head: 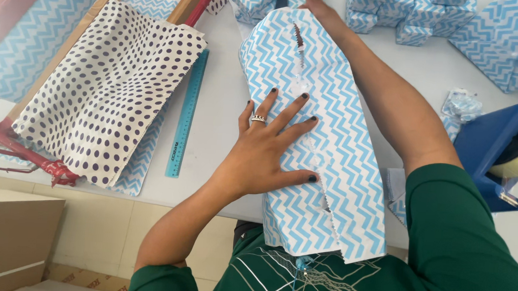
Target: The person wraps a box in patterned paper by folding the edges and securing them with tape from a dispenser.
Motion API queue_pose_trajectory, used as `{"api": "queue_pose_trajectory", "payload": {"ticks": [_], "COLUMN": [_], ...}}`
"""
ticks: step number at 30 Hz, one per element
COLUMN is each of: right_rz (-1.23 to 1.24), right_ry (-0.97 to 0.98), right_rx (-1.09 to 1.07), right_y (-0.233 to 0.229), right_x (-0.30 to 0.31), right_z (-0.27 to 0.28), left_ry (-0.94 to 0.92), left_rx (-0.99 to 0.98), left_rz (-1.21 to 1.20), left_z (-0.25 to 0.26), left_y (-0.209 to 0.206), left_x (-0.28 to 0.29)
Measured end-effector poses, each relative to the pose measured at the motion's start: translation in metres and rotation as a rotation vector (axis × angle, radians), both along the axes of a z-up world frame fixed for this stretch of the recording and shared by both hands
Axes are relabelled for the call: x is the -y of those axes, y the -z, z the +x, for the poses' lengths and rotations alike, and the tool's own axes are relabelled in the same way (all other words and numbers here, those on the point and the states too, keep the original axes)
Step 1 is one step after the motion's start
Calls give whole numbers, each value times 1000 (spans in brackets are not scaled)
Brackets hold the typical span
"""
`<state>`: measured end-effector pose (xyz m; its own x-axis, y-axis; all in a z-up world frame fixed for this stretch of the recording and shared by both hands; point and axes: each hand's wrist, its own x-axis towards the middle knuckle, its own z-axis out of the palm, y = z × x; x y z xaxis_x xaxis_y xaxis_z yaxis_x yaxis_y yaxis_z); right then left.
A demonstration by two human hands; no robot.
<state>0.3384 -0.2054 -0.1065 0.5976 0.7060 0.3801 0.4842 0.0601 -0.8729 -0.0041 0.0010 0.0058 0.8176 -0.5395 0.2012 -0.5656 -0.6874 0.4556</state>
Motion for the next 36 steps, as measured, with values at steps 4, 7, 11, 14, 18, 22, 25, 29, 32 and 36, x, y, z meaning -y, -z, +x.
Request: {"api": "queue_pose_trajectory", "payload": {"ticks": [4, 7, 11, 14, 18, 22, 25, 29, 32, 36], "right_rz": [-232, -300, -282, -130, 49, 125, 67, 67, 66, 326], "right_ry": [374, 432, 558, 521, 505, 386, 323, 391, 348, 268], "right_rx": [-109, 107, 17, -39, -105, -234, -299, -268, -252, -544], "right_y": [-76, -75, -94, -87, -70, -60, -41, -27, -15, -33], "right_x": [-1, 4, 7, 28, 70, 88, 102, 113, 116, 100], "right_z": [-38, -37, -59, -90, -160, -237, -257, -260, -253, -269], "left_ry": [3, 5, -20, -25, -10, 2, 68, -42, -332, -279], "left_rx": [-3, 4, 12, -3, -17, -6, 44, 71, -416, -754], "left_rz": [-12, -8, -11, -23, -22, -25, -351, -1469, -1470, -1400], "left_z": [-1, -1, -1, -2, 1, 6, 19, 34, 46, 37], "left_y": [0, 1, 1, 1, 2, 6, 32, 86, 108, 76], "left_x": [0, 0, 4, 5, 6, 11, 15, 27, 18, 22]}}
